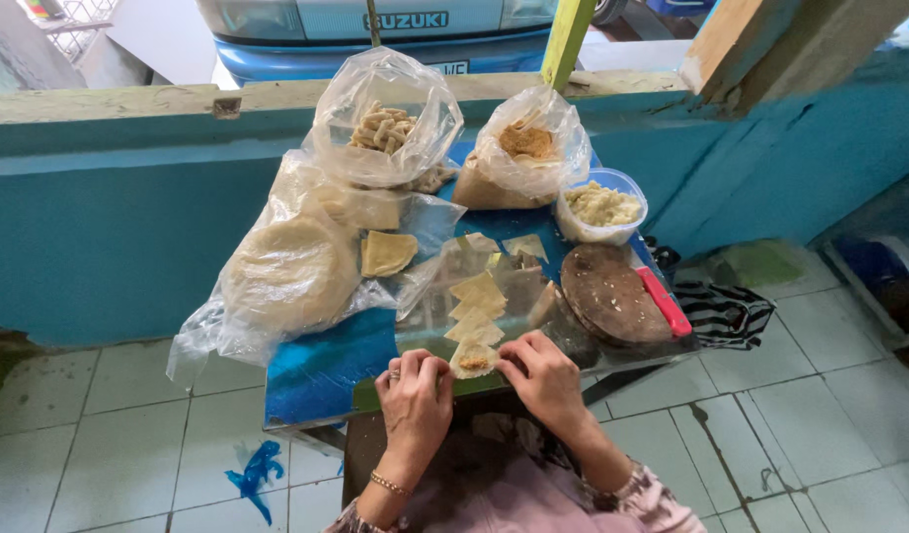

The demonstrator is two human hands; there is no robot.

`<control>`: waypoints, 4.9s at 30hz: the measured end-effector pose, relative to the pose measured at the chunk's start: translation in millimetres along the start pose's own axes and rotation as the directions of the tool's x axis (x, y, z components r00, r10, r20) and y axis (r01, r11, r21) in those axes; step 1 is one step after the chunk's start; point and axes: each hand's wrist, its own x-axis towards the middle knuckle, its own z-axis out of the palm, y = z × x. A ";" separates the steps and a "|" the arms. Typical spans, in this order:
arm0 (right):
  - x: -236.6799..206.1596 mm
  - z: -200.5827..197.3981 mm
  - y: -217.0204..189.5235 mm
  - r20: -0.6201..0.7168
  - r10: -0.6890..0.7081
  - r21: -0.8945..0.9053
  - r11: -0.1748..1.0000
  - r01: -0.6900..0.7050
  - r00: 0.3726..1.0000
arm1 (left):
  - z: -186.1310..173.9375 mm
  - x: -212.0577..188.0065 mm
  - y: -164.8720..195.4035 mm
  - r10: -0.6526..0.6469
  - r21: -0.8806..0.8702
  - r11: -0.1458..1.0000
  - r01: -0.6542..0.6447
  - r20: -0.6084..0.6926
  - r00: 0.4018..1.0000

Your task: The person sits at a small table by a window and folds square dough wrappers one at a time, pinching the edges closed to form filled triangular pastries, and places the finished pastries in a row on the table. They occasionally reach into a plastic bag of filling and add it to a wrapper before folding.

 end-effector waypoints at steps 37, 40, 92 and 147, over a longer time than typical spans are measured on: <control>10.4 12.7 13.6 0.275 -0.172 0.279 0.956 0.093 0.946 | 13.0 -0.4 6.3 0.089 -0.223 0.973 -0.058 0.135 0.987; 18.0 13.4 12.4 0.400 -0.038 0.316 0.944 -0.099 0.916 | 15.4 10.1 3.5 0.048 -0.199 0.980 -0.010 0.189 0.981; -5.4 18.2 -6.9 -0.047 -0.486 -0.282 0.845 0.455 0.873 | 17.0 20.0 -21.3 0.179 -0.331 0.936 -0.124 0.141 0.974; 356.6 46.0 179.3 0.138 0.222 -0.336 0.927 -0.165 0.965 | 6.7 56.2 -18.4 0.366 -0.146 0.925 -0.349 0.109 0.924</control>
